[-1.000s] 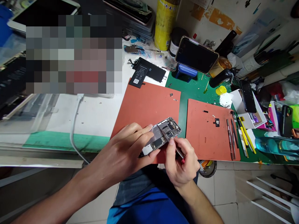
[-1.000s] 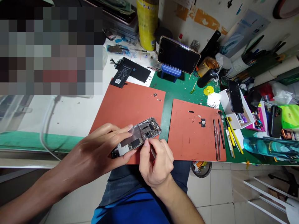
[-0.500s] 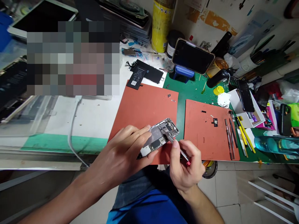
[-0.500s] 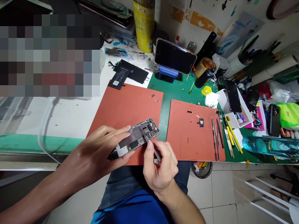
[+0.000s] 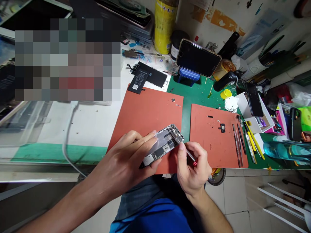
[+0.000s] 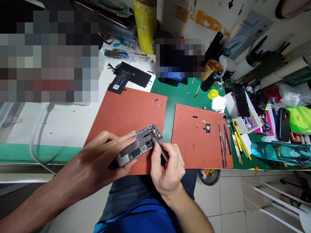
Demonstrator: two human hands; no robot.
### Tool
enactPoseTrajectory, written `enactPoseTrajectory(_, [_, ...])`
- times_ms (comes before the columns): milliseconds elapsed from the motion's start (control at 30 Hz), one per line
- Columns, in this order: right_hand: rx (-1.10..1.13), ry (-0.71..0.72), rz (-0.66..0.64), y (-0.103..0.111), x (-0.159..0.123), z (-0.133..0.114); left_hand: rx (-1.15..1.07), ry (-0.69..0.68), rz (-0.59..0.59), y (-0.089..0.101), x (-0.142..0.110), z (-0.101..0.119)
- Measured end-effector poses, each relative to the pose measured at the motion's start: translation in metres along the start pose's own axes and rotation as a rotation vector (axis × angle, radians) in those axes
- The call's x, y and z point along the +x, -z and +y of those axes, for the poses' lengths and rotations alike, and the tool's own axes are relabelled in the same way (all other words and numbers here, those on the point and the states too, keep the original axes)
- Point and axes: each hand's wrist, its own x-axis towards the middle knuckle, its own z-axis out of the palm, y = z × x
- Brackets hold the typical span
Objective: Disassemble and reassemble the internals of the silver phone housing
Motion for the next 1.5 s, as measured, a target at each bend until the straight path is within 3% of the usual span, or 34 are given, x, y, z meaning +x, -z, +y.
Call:
enactPoseTrajectory(267, [0.036, -0.013, -0.005, 0.0, -0.003, 0.001, -0.011, 0.004, -0.035, 0.003, 0.001, 0.0])
enactPoseTrajectory(567, [0.109, 0.102, -0.077, 0.002, 0.01, -0.003, -0.085, 0.013, -0.118, 0.008, 0.006, -0.007])
enactPoseTrajectory(833, [-0.069, 0.138, -0.075, 0.004, 0.013, -0.004, -0.246, 0.051, -0.221, 0.015, 0.019, -0.008])
enactPoseTrajectory(1133, [0.08, 0.196, -0.206, 0.01, 0.025, -0.005, -0.349, 0.054, -0.257, 0.018, 0.021, -0.012])
enactPoseTrajectory(1333, [-0.034, 0.253, -0.153, 0.006, 0.028, -0.003, -0.431, 0.063, -0.335, 0.019, 0.025, -0.014])
enactPoseTrajectory(1500, [-0.032, 0.243, -0.13, 0.004, 0.031, -0.002, -0.447, 0.022, -0.3, 0.018, 0.025, -0.017])
